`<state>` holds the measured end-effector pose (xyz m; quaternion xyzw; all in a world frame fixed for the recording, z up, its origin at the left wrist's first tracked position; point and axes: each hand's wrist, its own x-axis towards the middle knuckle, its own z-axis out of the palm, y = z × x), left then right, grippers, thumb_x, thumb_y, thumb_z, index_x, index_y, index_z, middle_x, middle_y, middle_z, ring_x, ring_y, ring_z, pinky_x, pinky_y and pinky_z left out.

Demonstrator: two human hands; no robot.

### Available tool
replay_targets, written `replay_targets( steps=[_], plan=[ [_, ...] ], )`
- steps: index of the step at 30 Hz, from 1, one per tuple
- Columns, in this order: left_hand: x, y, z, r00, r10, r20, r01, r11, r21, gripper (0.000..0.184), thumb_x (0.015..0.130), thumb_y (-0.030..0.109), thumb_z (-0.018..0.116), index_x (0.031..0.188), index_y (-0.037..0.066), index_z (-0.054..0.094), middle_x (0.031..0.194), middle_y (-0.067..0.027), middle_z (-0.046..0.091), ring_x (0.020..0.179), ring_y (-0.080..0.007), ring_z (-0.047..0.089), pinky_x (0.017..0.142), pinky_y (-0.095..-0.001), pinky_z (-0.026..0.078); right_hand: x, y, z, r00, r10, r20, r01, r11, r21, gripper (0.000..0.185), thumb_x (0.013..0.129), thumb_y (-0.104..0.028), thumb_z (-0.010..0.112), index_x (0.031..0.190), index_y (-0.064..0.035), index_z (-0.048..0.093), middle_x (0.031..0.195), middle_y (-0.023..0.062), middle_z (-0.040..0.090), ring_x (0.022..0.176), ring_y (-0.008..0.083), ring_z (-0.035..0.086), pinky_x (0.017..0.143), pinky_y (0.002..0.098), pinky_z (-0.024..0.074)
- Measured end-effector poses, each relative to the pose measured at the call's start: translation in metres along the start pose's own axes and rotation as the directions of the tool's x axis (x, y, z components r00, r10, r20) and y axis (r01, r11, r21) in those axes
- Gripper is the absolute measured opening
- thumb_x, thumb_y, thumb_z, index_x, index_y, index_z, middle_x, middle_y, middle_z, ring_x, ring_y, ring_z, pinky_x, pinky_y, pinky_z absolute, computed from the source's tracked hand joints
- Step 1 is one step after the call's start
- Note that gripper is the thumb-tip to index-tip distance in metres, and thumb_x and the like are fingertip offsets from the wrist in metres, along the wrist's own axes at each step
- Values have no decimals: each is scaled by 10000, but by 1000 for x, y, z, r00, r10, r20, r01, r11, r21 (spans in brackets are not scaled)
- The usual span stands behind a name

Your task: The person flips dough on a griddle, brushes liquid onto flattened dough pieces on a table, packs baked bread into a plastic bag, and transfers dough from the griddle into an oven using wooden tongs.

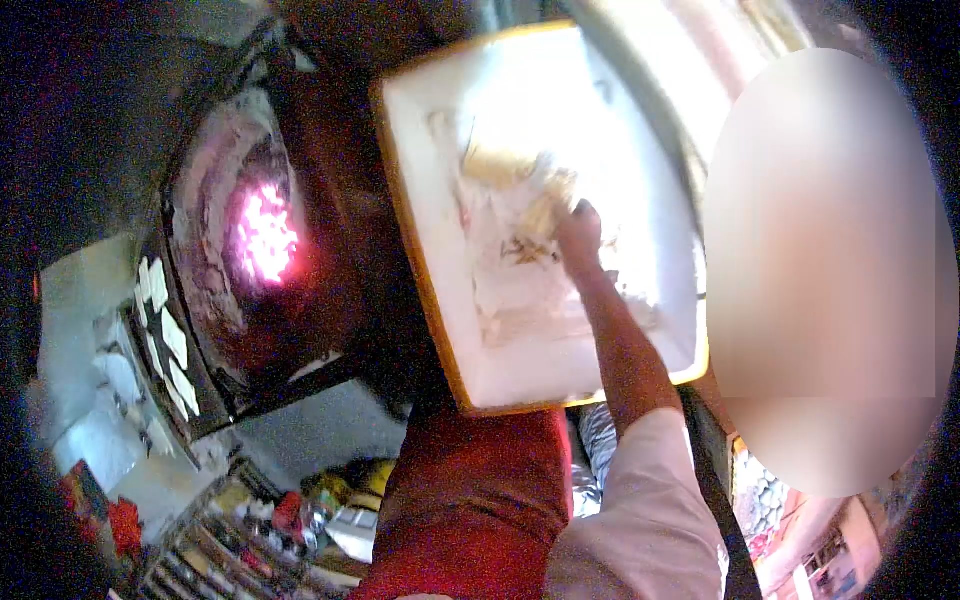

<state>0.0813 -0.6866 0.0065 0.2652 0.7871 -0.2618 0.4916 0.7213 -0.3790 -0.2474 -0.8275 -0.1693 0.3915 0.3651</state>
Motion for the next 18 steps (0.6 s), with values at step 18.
replay_targets(
  steps=[18],
  plan=[
    [156, 78, -168, 808, 575, 124, -589, 786, 187, 244, 924, 291, 575, 918, 61, 656, 796, -64, 659, 671, -201, 595, 608, -374, 484, -407, -68, -137, 820, -390, -419, 326, 920, -217, 230, 928, -194, 596, 861, 24, 616, 718, 164, 633, 633, 175, 608, 586, 340, 492]
  ],
)
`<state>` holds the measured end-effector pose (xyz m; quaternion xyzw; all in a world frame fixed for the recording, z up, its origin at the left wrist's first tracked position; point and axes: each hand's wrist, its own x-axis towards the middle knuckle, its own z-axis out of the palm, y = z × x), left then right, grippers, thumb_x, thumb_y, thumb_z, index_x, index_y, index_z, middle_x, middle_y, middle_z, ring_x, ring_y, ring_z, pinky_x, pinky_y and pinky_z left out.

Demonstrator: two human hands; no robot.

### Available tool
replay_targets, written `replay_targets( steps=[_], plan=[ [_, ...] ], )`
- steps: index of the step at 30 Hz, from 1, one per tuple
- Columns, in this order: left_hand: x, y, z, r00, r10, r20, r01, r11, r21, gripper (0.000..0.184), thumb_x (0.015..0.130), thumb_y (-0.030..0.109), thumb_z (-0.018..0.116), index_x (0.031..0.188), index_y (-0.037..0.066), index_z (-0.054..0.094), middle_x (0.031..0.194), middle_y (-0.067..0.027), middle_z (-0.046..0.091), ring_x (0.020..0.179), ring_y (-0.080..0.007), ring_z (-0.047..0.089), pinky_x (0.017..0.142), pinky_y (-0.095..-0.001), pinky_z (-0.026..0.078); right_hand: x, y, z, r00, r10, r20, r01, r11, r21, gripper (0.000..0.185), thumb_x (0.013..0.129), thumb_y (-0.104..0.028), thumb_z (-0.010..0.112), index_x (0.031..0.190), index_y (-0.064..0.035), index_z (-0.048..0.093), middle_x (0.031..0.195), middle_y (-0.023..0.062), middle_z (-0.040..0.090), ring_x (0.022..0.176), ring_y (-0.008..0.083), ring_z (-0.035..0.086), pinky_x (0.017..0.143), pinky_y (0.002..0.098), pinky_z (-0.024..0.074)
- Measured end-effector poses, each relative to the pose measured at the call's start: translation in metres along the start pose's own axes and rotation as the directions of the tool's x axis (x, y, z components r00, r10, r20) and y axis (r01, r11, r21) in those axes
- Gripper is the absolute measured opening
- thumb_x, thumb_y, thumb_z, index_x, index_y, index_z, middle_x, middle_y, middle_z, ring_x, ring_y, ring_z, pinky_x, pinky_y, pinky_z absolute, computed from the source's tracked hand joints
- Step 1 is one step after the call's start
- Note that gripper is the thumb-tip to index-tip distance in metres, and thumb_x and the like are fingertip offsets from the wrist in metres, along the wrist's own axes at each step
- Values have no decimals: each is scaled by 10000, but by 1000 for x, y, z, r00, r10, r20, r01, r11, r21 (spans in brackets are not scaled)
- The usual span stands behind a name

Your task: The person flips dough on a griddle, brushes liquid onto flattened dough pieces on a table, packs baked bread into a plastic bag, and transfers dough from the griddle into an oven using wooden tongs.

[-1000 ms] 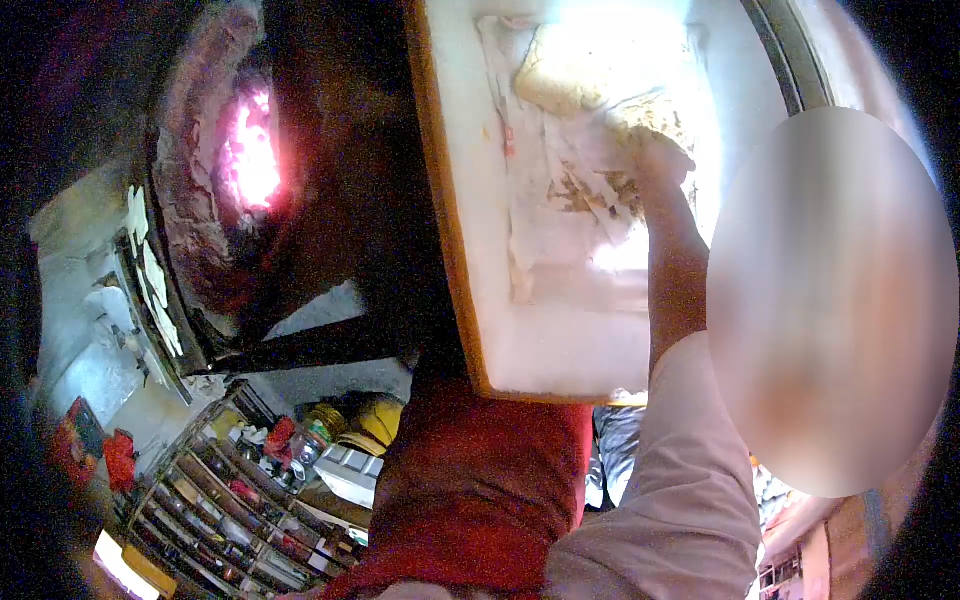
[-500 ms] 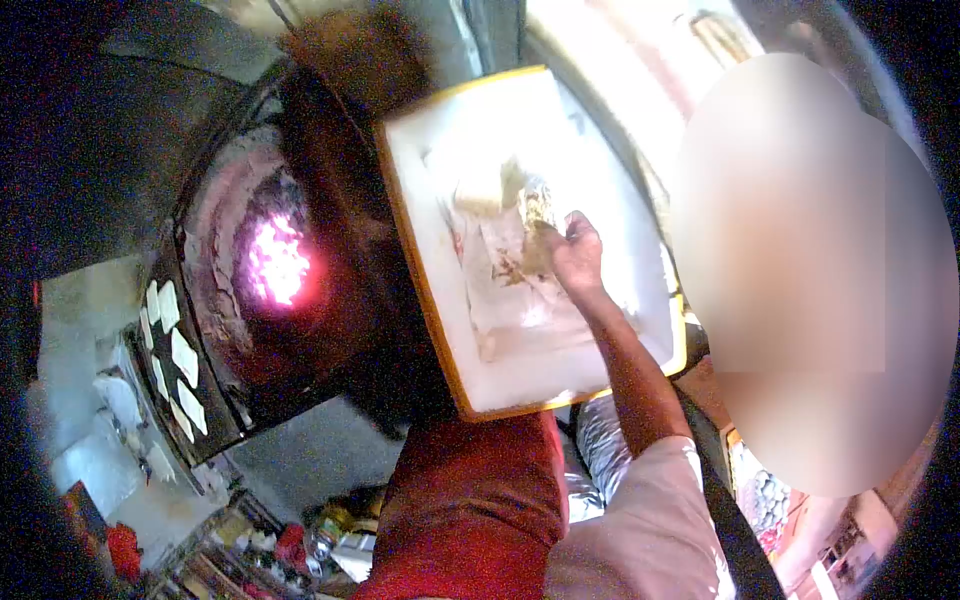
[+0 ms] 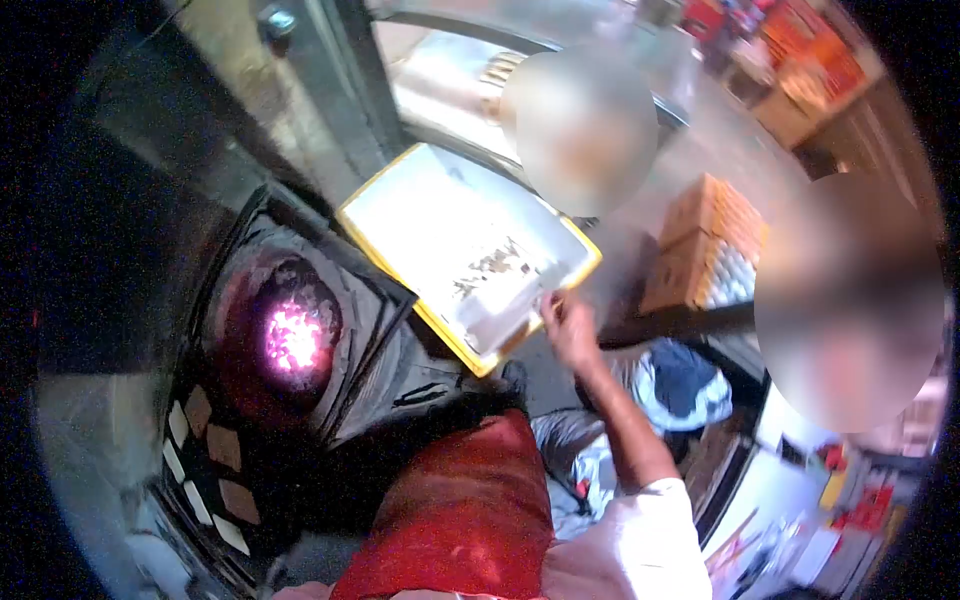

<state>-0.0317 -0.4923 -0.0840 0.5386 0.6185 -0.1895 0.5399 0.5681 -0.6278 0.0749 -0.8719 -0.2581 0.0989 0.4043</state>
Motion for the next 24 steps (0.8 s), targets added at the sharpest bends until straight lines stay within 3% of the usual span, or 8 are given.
replay_targets(
  steps=[3, 6, 7, 9, 12, 15, 18, 24],
  plan=[
    [10, 4, -31, 996, 67, 51, -72, 992, 108, 243, 925, 292, 574, 915, 62, 655, 791, -63, 658, 667, -203, 594, 605, -375, 485, -171, 79, 22, 957, 284, 58, -289, 945, 153, 143, 907, -142, 594, 832, -21, 599, 713, 127, 618, 632, 191, 609, 610, 346, 490],
    [24, 15, -56, 985, 112, 128, -142, 958, 251, 243, 926, 292, 573, 913, 63, 654, 787, -63, 657, 662, -204, 594, 602, -376, 485, -313, 94, 4, 822, 555, 132, -567, 818, 92, 101, 880, -89, 577, 804, -24, 586, 703, 112, 599, 684, 196, 600, 698, 340, 482],
    [29, 21, -61, 980, 125, 156, -168, 939, 299, 243, 926, 292, 573, 912, 63, 654, 786, -63, 657, 661, -205, 594, 601, -376, 485, -357, 120, 8, 821, 560, 107, -570, 801, 180, 116, 876, -114, 565, 803, -27, 592, 690, 119, 604, 701, 229, 604, 745, 356, 478],
    [34, 31, -66, 970, 130, 205, -202, 901, 384, 243, 926, 292, 572, 910, 64, 654, 783, -63, 656, 658, -206, 594, 598, -377, 485, -406, 117, -18, 813, 579, -61, -576, 815, 63, 249, 886, -253, 563, 794, -32, 630, 711, 192, 625, 739, 344, 633, 744, 426, 483],
    [32, 34, -63, 962, 135, 239, -237, 846, 478, 242, 927, 292, 572, 907, 65, 653, 779, -63, 655, 654, -207, 593, 595, -378, 485, -444, 105, -65, 705, 669, -237, -663, 740, 114, 339, 879, -322, 585, 819, 5, 650, 739, 219, 618, 750, 387, 619, 700, 458, 469],
    [21, 16, -60, 963, 134, 235, -243, 810, 534, 242, 928, 292, 571, 905, 65, 652, 775, -62, 654, 649, -209, 593, 592, -379, 485, -504, 138, -84, 722, 540, -433, -611, 791, -33, 299, 866, -303, 593, 967, -23, 610, 988, 210, 554, 948, 398, 561, 816, 465, 446],
    [-4, -7, -57, 966, 110, 235, -230, 781, 580, 242, 929, 293, 570, 902, 66, 651, 770, -62, 653, 645, -210, 593, 589, -379, 486, -558, 137, -128, 721, 362, -590, -538, 830, -147, 291, 795, -198, 662, 1025, -39, 584, 1047, 185, 539, 1007, 380, 539, 858, 454, 442],
    [-74, -85, -64, 978, 70, 198, -172, 809, 562, 242, 930, 293, 569, 897, 68, 650, 762, -62, 651, 636, -213, 592, 583, -381, 486, -631, 191, -237, 629, 207, -749, -662, 647, -378, 410, 831, -150, 573, 1208, 9, 537, 1261, 280, 498, 1174, 458, 460, 1019, 497, 362]
  ],
)
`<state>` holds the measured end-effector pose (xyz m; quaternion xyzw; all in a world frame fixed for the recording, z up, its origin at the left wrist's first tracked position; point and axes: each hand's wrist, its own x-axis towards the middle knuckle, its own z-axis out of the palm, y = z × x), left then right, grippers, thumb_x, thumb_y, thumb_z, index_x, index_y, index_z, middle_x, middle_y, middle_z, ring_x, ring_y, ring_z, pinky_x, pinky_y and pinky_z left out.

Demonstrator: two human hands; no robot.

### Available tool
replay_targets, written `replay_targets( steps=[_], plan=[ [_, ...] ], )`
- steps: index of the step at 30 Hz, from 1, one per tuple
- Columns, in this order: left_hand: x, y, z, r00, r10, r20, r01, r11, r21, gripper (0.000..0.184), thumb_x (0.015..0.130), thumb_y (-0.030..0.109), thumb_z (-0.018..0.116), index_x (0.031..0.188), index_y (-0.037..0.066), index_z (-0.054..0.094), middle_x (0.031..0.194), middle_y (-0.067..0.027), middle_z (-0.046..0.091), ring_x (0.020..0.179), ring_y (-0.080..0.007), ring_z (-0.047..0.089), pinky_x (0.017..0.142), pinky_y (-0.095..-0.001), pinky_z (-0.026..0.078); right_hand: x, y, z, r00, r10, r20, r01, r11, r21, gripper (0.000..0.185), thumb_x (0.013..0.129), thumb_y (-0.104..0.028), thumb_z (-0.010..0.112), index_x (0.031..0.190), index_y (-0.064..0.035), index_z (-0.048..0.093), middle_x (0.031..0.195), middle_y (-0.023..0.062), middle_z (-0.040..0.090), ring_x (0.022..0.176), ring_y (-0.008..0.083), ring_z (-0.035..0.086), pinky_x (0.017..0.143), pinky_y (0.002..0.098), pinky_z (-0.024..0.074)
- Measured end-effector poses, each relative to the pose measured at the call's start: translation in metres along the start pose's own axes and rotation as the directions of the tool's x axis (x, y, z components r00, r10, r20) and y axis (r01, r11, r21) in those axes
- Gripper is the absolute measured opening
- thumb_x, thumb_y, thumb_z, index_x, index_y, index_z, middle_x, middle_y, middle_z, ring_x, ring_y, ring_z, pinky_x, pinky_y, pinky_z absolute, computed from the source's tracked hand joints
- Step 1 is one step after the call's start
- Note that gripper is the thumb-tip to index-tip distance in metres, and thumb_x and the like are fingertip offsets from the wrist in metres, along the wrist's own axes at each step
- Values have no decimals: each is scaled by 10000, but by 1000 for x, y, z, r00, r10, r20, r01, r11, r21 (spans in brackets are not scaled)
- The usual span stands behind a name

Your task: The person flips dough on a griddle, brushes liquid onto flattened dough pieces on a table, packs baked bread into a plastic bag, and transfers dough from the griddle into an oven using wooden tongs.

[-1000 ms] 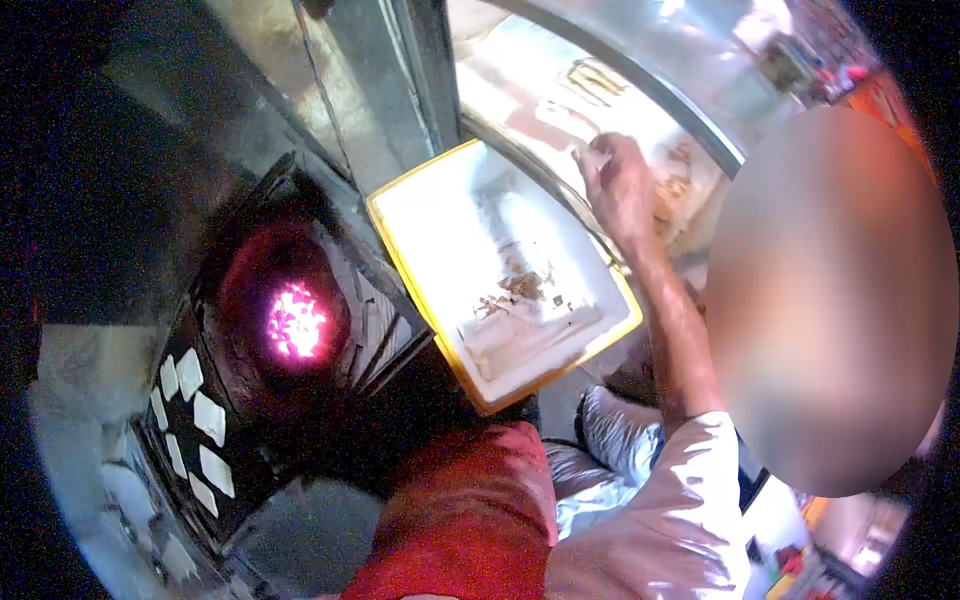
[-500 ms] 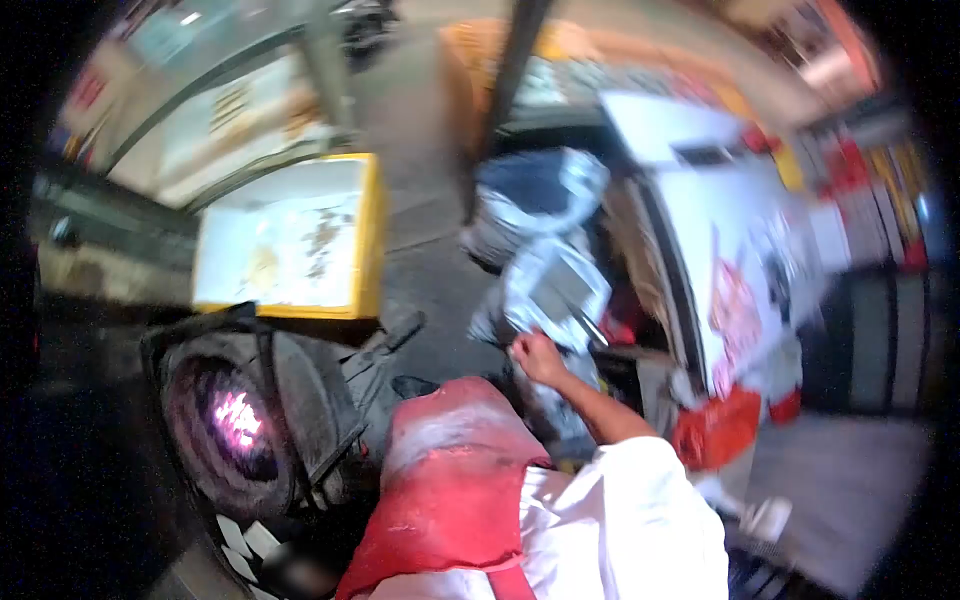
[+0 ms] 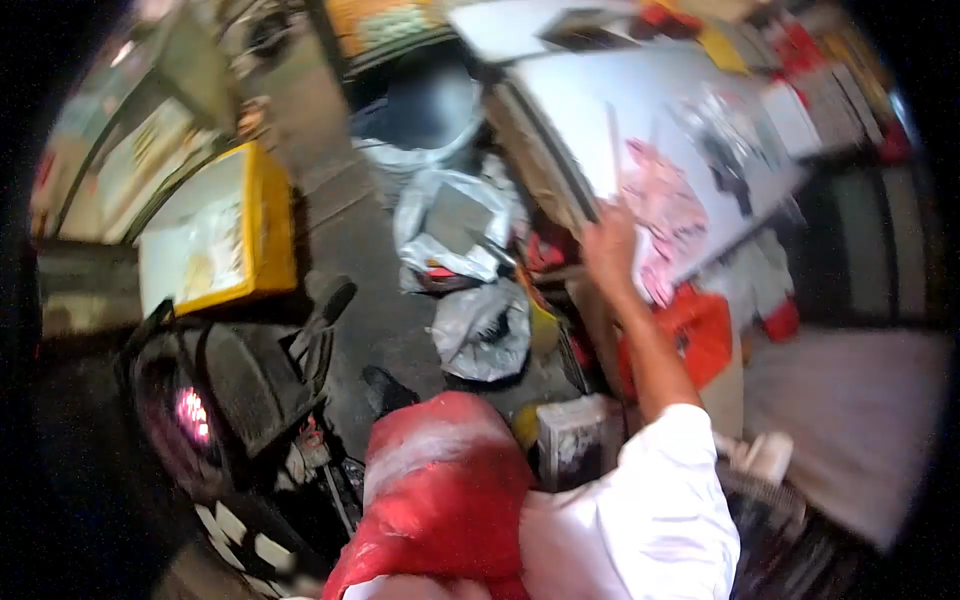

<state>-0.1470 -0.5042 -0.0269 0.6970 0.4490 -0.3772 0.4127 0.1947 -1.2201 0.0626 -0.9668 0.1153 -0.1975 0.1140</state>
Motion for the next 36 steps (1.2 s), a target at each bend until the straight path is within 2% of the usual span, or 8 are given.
replay_targets(
  steps=[6, 8, 11, 14, 18, 26, 32, 36],
  plan=[
    [-76, -79, 71, 996, -82, -17, 77, 980, -181, 242, 931, 294, 567, 892, 69, 648, 754, -61, 649, 627, -216, 591, 576, -383, 486, 13, 105, 31, 964, -263, 40, 266, 960, -91, 520, 824, -69, 542, 1330, -28, 435, 1098, 259, 606, 1031, 451, 563, 897, 509, 434],
    [-67, -80, 84, 982, -184, -53, 162, 946, -280, 213, 936, 276, 566, 943, 78, 645, 784, -66, 656, 654, -217, 616, 570, -377, 497, 25, 34, -10, 881, 315, 353, -257, 945, -202, 468, 863, -133, 552, 1314, -72, 444, 1044, 257, 630, 959, 466, 594, 852, 534, 451],
    [-44, -71, 100, 991, -126, -53, 75, 820, -567, 254, 940, 268, 575, 1112, 82, 598, 987, -92, 667, 841, -256, 658, 695, -388, 524, 31, 20, -8, 883, 411, 229, -345, 897, -276, 444, 888, -260, 561, 1281, -78, 462, 1048, 267, 632, 980, 462, 599, 837, 540, 456],
    [-78, 16, 111, 975, 200, 100, 27, 339, -940, 422, 968, 301, 531, 1314, 67, 471, 1163, -117, 609, 1059, -256, 596, 940, -422, 467, 42, 33, 26, 936, 351, 25, -337, 875, 348, 319, 878, -209, 551, 1124, -8, 528, 925, 178, 648, 838, 352, 631, 740, 463, 476],
    [-107, -7, 121, 835, 478, 274, 298, 26, -954, 378, 972, 242, 520, 1306, 67, 486, 1155, -120, 618, 1071, -273, 597, 956, -432, 470, -3, -115, -53, 878, 329, 348, -466, 424, 776, 151, 906, -146, 570, 1010, -41, 539, 770, -2, 518, 606, 98, 477, 526, 266, 386],
    [-124, -102, 123, 893, 415, 174, 192, -2, -981, 305, 951, 273, 569, 1192, 85, 566, 1067, -80, 663, 985, -237, 643, 864, -392, 506, -158, -331, -186, 926, -248, 286, -353, -294, 888, 430, 948, -207, 520, 1317, -23, 399, 1352, 172, 475, 1172, 299, 555, 943, 389, 508],
    [-88, -183, 143, 985, 94, -145, -169, 360, -917, 304, 898, 195, 582, 1185, 95, 573, 1014, -57, 658, 767, -163, 630, 653, -276, 495, -191, -421, -179, 626, -640, 444, -586, -11, 810, 702, 839, -87, 609, 1453, -67, 268, 1215, 146, 515, 957, 220, 600, 810, 334, 525],
    [-114, -255, 149, 970, -173, -172, -187, -76, -979, 389, 913, 366, 603, 1223, 139, 549, 1127, -77, 640, 980, -213, 624, 789, -373, 489, -266, -443, -115, 150, -705, 693, -337, 622, 707, 500, 841, -184, 671, 1272, -57, 452, 1012, 86, 555, 779, 136, 549, 612, 282, 478]
  ],
)
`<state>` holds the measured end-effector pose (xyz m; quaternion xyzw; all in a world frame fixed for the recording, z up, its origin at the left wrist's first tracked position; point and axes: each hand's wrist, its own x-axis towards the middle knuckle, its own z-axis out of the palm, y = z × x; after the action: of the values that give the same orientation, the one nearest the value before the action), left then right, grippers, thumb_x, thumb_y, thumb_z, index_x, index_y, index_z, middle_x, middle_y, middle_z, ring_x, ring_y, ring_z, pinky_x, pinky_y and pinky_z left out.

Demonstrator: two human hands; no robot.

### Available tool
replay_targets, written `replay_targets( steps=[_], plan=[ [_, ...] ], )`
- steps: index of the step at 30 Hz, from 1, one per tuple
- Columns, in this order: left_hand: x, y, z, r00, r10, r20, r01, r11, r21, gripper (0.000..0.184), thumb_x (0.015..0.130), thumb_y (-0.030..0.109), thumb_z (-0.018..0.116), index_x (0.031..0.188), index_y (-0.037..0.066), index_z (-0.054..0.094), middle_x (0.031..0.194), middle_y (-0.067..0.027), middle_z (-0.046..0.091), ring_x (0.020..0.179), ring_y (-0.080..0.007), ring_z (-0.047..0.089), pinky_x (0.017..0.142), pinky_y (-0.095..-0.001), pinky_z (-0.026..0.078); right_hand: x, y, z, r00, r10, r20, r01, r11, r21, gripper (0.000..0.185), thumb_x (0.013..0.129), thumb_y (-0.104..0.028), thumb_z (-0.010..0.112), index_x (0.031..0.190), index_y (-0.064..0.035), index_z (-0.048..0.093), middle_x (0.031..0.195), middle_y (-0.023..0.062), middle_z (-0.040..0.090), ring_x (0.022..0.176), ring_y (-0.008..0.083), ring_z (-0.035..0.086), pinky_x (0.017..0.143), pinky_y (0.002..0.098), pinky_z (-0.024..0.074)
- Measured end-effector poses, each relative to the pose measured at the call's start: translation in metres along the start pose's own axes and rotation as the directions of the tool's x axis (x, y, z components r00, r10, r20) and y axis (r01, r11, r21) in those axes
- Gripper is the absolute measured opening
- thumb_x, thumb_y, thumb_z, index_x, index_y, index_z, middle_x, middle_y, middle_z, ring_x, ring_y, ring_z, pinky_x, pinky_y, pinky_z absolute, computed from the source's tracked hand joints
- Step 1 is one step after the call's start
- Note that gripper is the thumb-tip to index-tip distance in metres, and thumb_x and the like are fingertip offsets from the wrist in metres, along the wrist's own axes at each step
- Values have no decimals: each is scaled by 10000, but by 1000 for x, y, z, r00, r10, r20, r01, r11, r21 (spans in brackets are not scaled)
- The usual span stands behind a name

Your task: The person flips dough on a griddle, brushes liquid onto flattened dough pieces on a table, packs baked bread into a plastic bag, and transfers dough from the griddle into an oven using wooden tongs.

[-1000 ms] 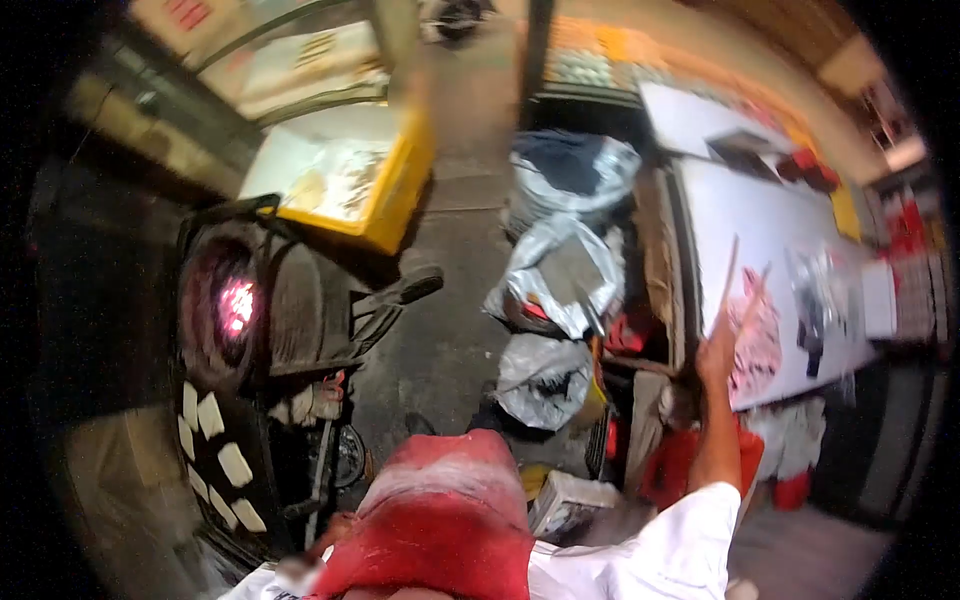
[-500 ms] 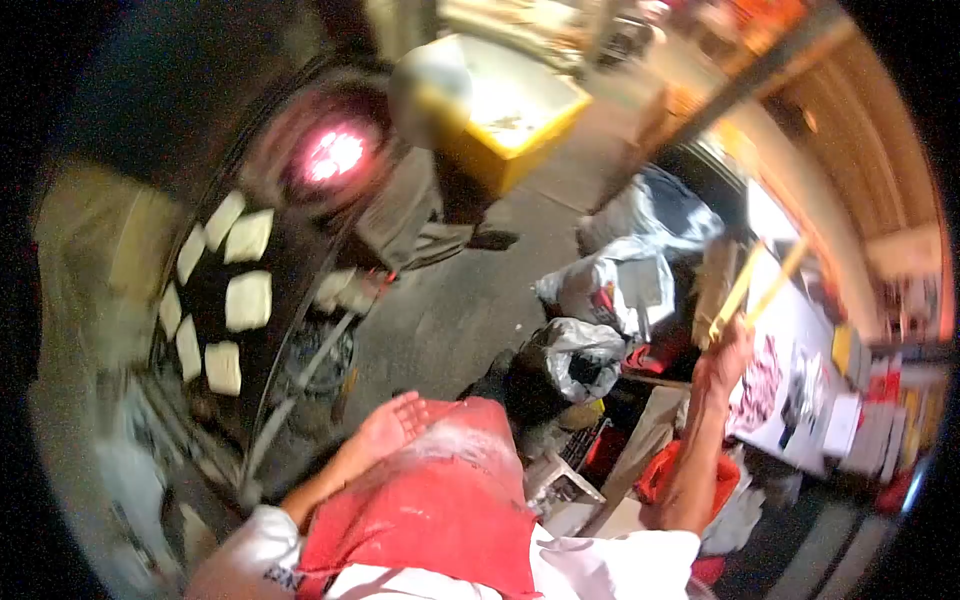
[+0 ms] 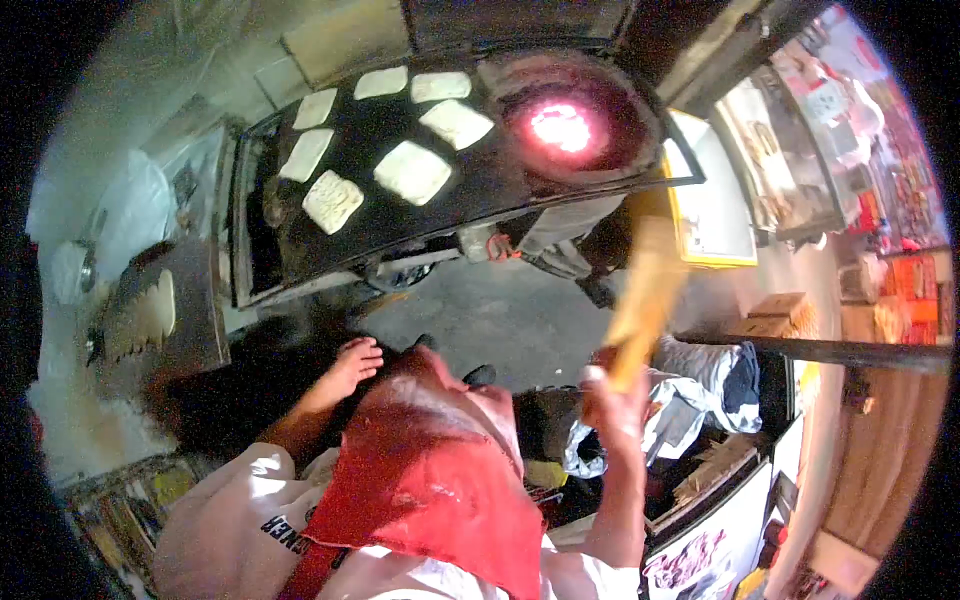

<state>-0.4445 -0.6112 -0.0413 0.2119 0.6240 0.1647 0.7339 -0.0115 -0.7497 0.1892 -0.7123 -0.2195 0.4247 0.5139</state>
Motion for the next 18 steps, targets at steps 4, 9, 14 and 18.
replay_targets(
  steps=[4, 9, 14, 18],
  plan=[
    [-16, 1, -30, 994, 53, -95, -49, 998, 45, 427, 939, 370, 569, 1276, 113, 516, 1165, -87, 628, 977, -226, 642, 767, -381, 512, 11, 55, 102, 756, 426, 497, -450, 889, -79, 431, 911, -389, 612, 1133, -24, 554, 869, 42, 570, 700, 120, 526, 596, 291, 447],
    [4, -42, -57, 985, 169, -30, -164, 978, 132, 342, 945, 263, 602, 1204, 41, 573, 1019, -121, 674, 856, -224, 676, 712, -364, 557, 27, 38, 194, 708, 344, 617, -332, 933, -140, 508, 925, -417, 573, 1152, 34, 522, 861, 47, 555, 677, 125, 523, 616, 295, 454],
    [27, -42, -108, 975, 177, -135, -123, 932, 340, 353, 935, 316, 618, 1185, 69, 586, 1020, -107, 673, 870, -209, 658, 750, -371, 540, 83, 34, 275, 751, 425, 505, -502, 865, 20, 451, 907, -441, 573, 974, 4, 553, 777, 61, 556, 673, 174, 557, 579, 321, 483],
    [3, -6, -121, 940, -99, -328, 119, 992, 42, 329, 895, 332, 616, 1137, 110, 587, 941, -62, 651, 771, -187, 628, 679, -351, 491, 143, 71, 346, 857, 385, 342, -463, 867, 185, 388, 917, -393, 580, 946, -6, 560, 734, 48, 535, 597, 160, 514, 527, 314, 448]
  ],
)
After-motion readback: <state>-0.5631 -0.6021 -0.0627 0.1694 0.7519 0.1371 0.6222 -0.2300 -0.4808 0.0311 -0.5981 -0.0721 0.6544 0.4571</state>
